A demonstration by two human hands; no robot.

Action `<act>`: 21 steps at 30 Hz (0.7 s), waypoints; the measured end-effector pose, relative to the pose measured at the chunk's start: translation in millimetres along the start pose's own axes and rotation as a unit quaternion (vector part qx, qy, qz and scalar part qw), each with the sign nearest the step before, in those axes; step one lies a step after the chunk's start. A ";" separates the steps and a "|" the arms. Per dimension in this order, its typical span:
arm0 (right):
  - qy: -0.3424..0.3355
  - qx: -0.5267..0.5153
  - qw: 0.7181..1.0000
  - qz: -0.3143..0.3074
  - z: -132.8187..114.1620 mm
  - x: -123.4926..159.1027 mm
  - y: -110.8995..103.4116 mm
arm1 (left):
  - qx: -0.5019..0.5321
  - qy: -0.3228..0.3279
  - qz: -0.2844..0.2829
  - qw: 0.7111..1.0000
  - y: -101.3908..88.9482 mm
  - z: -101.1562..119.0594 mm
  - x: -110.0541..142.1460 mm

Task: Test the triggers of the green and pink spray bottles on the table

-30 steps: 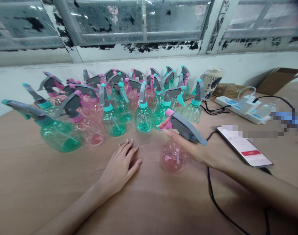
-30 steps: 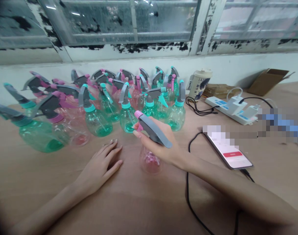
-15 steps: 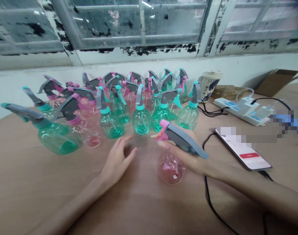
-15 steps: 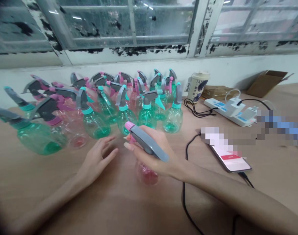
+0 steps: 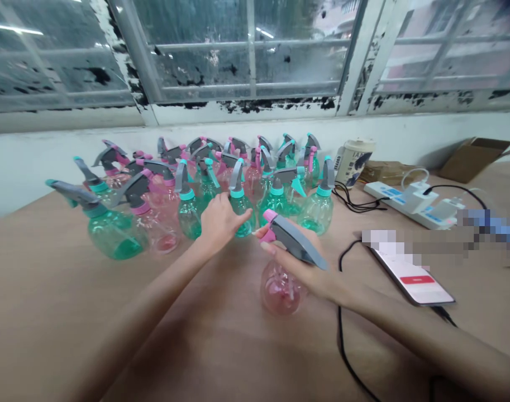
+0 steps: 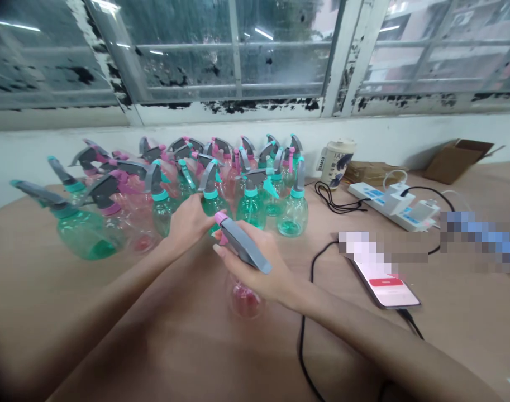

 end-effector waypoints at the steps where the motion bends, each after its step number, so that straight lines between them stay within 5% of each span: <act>1: 0.000 0.000 1.000 0.001 0.2 -0.5 -0.9 | -0.005 -0.005 0.002 1.000 -2.7 -2.6 1.8; 6: -0.001 0.017 1.000 0.008 2.0 -3.8 -6.0 | -0.049 0.000 -0.002 0.999 -15.8 -18.7 16.1; 12: -0.017 0.095 0.995 0.031 -1.7 3.6 -30.1 | -0.072 0.076 0.095 0.990 -44.7 -4.9 63.3; 16: 0.005 0.121 0.990 0.067 1.5 14.2 -59.1 | -0.001 0.144 0.036 0.989 -20.4 34.1 64.6; 21: 0.037 0.165 0.985 0.041 21.0 24.2 -68.0 | 0.052 0.125 0.035 0.990 23.5 73.9 16.4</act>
Point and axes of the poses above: each hand's wrist, its own x-axis away from the middle knuckle, its own y-axis out of the palm, z = x × y, the point moved 8 cm from there along -x, towards the middle knuckle, and after that the axes turned 1 degree about -z, right-handed, at the moved point
